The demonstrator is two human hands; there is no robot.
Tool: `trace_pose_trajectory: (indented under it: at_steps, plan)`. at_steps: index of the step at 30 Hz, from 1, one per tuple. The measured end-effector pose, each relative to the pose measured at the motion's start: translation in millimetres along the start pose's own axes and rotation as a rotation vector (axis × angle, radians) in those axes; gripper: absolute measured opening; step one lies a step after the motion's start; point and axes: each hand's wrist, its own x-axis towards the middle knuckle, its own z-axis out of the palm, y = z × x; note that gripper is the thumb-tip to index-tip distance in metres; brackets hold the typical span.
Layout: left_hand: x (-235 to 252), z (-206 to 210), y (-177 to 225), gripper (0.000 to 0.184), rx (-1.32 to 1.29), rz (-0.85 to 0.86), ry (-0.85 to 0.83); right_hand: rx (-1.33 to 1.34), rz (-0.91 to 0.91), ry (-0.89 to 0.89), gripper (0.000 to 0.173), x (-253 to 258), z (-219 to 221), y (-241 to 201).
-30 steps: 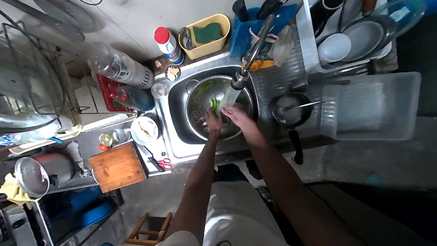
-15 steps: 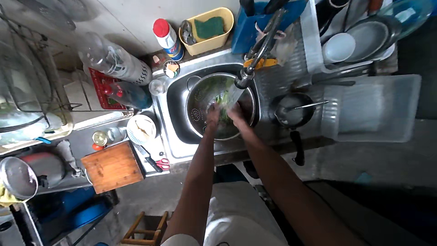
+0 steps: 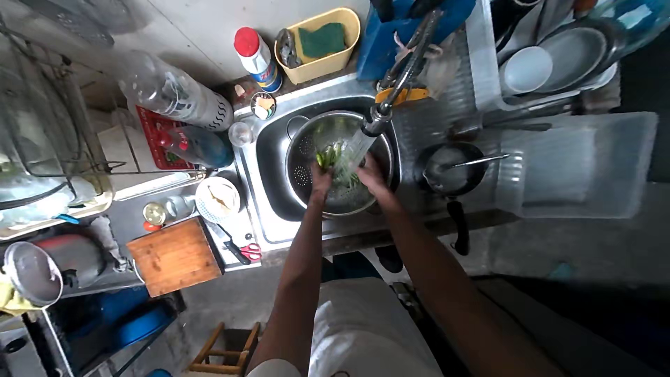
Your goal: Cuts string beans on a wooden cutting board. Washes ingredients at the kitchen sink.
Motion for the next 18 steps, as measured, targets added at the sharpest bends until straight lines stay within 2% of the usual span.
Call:
trace_pose_trajectory:
  at_steps: [2,5,7,9,12,15,18]
  plan:
    - [2,2,5,0.065,0.067,-0.031,0.030,-0.062,-0.002,0.028,0.072,1,10,-4]
    - [1,10,17,0.060,0.023,-0.130,-0.002,0.139,0.096,-0.023,0.090,0,30,-7]
    - [-1,14,26,0.066,-0.036,-0.220,-0.043,0.269,0.140,-0.064,0.089,1,34,-8]
    - [0,18,27,0.067,-0.071,-0.245,-0.045,0.283,0.141,-0.093,0.094,1,31,-6]
    - [0,16,17,0.060,-0.126,-0.140,-0.054,0.257,0.069,-0.086,0.099,2,21,-2]
    - [-3,6,5,0.053,-0.088,-0.039,-0.057,0.191,0.034,-0.082,0.088,-2,8,-1]
    - [-4,-12,1,0.054,0.092,0.048,0.006,0.006,0.027,-0.036,0.078,-3,0,-1]
